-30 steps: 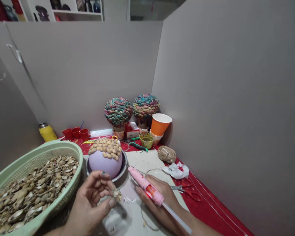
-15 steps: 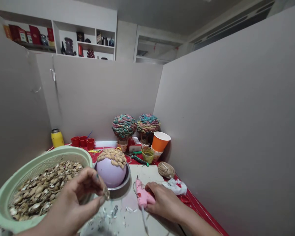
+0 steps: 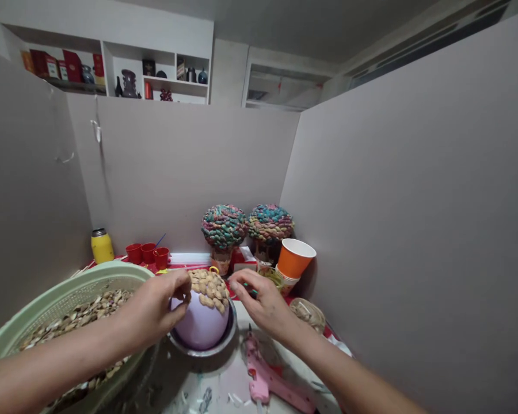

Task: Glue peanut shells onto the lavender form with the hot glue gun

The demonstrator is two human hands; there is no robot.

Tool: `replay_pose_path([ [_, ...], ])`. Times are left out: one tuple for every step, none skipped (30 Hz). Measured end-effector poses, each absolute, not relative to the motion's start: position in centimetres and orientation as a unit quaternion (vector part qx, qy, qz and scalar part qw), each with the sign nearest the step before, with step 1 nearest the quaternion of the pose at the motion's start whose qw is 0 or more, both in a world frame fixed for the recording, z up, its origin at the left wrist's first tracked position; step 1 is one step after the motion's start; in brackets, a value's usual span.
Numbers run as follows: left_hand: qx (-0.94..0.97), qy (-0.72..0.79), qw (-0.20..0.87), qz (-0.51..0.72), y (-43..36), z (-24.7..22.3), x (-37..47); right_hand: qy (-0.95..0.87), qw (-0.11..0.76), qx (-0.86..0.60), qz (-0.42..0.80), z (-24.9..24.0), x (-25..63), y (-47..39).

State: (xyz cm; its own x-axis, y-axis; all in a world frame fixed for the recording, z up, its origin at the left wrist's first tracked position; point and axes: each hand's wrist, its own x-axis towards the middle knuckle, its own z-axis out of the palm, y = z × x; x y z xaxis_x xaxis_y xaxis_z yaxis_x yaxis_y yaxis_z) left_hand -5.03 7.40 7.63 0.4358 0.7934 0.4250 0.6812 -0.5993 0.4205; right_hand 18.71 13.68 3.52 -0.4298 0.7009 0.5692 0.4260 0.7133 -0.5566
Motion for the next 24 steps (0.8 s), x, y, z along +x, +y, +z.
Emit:
replay_pose_path([
  [0.850,0.436,0.073,0.288,7.7,7.4,-5.0,-0.825,0.423,-0.336,0.169,3.3,17.9,14.6],
  [0.855,0.435,0.053,0.277,8.0,7.1,-5.1,-0.822,0.431,-0.331,0.173,3.1,17.1,15.4],
  [0.859,0.434,0.037,0.268,8.2,7.0,-5.1,-0.820,0.437,-0.325,0.178,2.8,16.5,16.2],
  [0.863,0.433,0.024,0.259,8.4,6.9,-5.0,-0.819,0.440,-0.319,0.186,2.6,15.9,16.9],
  [0.866,0.432,0.012,0.251,8.5,6.8,-4.9,-0.820,0.440,-0.312,0.194,2.3,15.4,17.4],
  [0.869,0.430,-0.001,0.244,8.7,6.8,-4.8,-0.821,0.438,-0.304,0.203,2.1,15.0,17.9],
  [0.872,0.428,-0.013,0.236,8.8,6.8,-4.6,-0.823,0.436,-0.297,0.212,1.9,14.6,18.4],
  [0.875,0.427,-0.026,0.227,8.9,6.9,-4.5,-0.825,0.432,-0.289,0.222,1.7,14.3,18.7],
  [0.878,0.424,-0.039,0.218,9.1,6.9,-4.3,-0.827,0.428,-0.283,0.231,1.6,14.0,18.9],
  [0.881,0.422,-0.051,0.207,9.2,6.8,-4.2,-0.828,0.424,-0.278,0.239,1.4,13.8,19.1],
  [0.885,0.419,-0.063,0.194,9.3,6.8,-4.1,-0.829,0.419,-0.274,0.247,1.2,13.7,19.2],
  [0.888,0.415,-0.074,0.182,9.5,6.7,-4.0,-0.830,0.415,-0.273,0.255,1.0,13.6,19.3],
  [0.892,0.410,-0.085,0.170,9.6,6.5,-4.0,-0.829,0.412,-0.273,0.261,0.9,13.5,19.3],
  [0.895,0.404,-0.097,0.161,9.6,6.4,-4.0,-0.829,0.409,-0.274,0.267,0.8,13.5,19.2],
  [0.898,0.397,-0.107,0.155,9.7,6.2,-4.1,-0.827,0.408,-0.275,0.272,0.7,13.5,19.2],
  [0.902,0.388,-0.116,0.151,9.7,6.1,-4.1,-0.826,0.408,-0.276,0.275,0.6,13.5,19.2],
  [0.905,0.378,-0.122,0.151,9.8,6.0,-4.1,-0.825,0.408,-0.276,0.278,0.6,13.5,19.1],
  [0.907,0.372,-0.127,0.150,9.8,5.9,-4.1,-0.823,0.409,-0.276,0.281,0.6,13.5,19.1],
  [0.909,0.367,-0.131,0.148,9.7,5.8,-4.1,-0.822,0.409,-0.275,0.283,0.6,13.5,19.1],
  [0.909,0.365,-0.136,0.145,9.7,5.7,-4.0,-0.821,0.411,-0.275,0.285,0.6,13.5,19.1],
  [0.910,0.363,-0.141,0.140,9.7,5.7,-3.9,-0.820,0.412,-0.275,0.286,0.6,13.4,19.1],
  [0.911,0.361,-0.146,0.133,9.7,5.7,-3.8,-0.820,0.412,-0.275,0.288,0.6,13.4,19.1],
  [0.913,0.359,-0.149,0.124,9.7,5.6,-3.8,-0.819,0.413,-0.276,0.288,0.6,13.4,19.1],
  [0.915,0.356,-0.152,0.117,9.7,5.5,-3.7,-0.818,0.414,-0.276,0.288,0.6,13.4,19.1],
])
